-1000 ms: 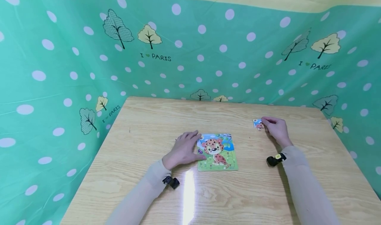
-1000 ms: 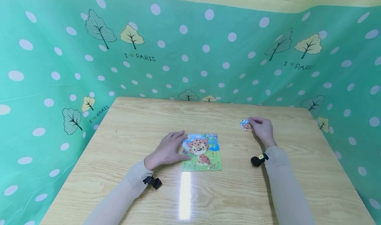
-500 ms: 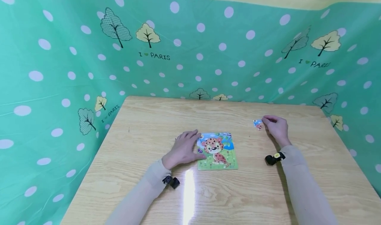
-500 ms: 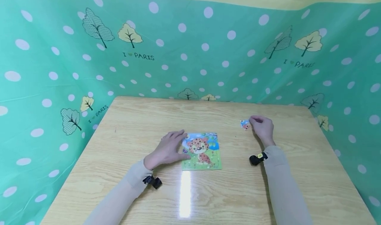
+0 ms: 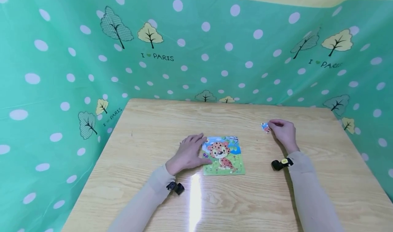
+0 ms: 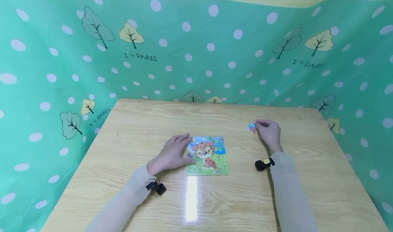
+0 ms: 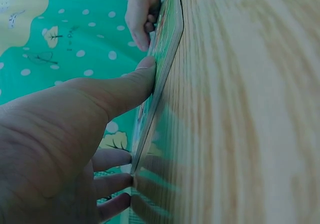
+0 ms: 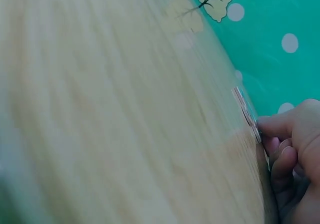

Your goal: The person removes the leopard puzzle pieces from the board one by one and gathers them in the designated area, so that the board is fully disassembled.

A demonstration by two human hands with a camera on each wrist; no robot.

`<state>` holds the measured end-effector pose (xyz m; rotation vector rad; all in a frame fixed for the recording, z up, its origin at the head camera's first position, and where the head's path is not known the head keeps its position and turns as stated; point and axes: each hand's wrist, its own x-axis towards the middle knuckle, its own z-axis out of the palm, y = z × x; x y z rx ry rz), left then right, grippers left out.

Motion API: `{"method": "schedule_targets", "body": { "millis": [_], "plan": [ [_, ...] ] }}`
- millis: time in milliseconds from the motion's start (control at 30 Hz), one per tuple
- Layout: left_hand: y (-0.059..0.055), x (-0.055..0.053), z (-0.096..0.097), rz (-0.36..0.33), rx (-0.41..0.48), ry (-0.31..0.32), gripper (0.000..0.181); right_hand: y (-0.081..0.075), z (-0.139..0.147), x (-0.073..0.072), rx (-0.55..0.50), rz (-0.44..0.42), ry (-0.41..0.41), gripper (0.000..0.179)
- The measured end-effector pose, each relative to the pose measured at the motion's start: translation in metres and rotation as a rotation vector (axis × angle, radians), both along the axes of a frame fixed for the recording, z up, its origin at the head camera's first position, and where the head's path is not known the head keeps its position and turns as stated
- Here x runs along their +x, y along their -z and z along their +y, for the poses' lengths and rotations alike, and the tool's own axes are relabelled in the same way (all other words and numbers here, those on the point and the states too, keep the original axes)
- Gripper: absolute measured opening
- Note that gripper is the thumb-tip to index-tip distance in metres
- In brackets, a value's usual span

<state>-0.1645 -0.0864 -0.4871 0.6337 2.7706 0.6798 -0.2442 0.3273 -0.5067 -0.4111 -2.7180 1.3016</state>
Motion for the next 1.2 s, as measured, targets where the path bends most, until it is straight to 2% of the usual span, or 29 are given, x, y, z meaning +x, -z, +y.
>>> {"method": "schedule_targets", "body": {
  "millis": [200, 367, 467, 600, 700, 833, 933, 1067, 1200],
  "plan": [
    [-0.001, 0.001, -0.001, 0.005, 0.004, 0.005, 0.1, -0.001, -0.004, 0.004, -0.01, 0.036, 0.024, 0.044],
    [-0.003, -0.001, 0.0, 0.013, -0.005, 0.006, 0.101, 0.003, -0.008, 0.01, -0.107, 0.128, 0.091, 0.041],
    [-0.003, -0.001, 0.0, 0.01, -0.004, 0.006, 0.101, 0.003, -0.011, 0.014, -0.157, 0.152, 0.117, 0.041],
    [-0.003, 0.001, -0.001, 0.005, -0.003, 0.01, 0.102, -0.004, -0.017, 0.021, -0.227, 0.093, 0.123, 0.042],
    [-0.002, 0.002, -0.001, 0.008, 0.002, 0.014, 0.102, -0.012, -0.026, 0.028, -0.358, 0.044, 0.116, 0.036],
    [0.001, 0.002, -0.003, 0.015, 0.002, 0.005, 0.101, -0.019, -0.046, 0.033, -0.458, 0.049, 0.05, 0.03],
    [0.002, 0.002, -0.003, 0.017, 0.008, 0.003, 0.1, -0.021, -0.062, 0.037, -0.411, 0.044, -0.033, 0.034],
    [0.002, 0.002, -0.003, 0.014, 0.023, 0.012, 0.1, -0.022, -0.08, 0.04, -0.348, -0.024, -0.143, 0.038],
    [0.001, 0.002, -0.001, 0.008, 0.026, 0.017, 0.099, -0.022, -0.095, 0.042, -0.378, -0.068, -0.205, 0.037]
  ]
}}
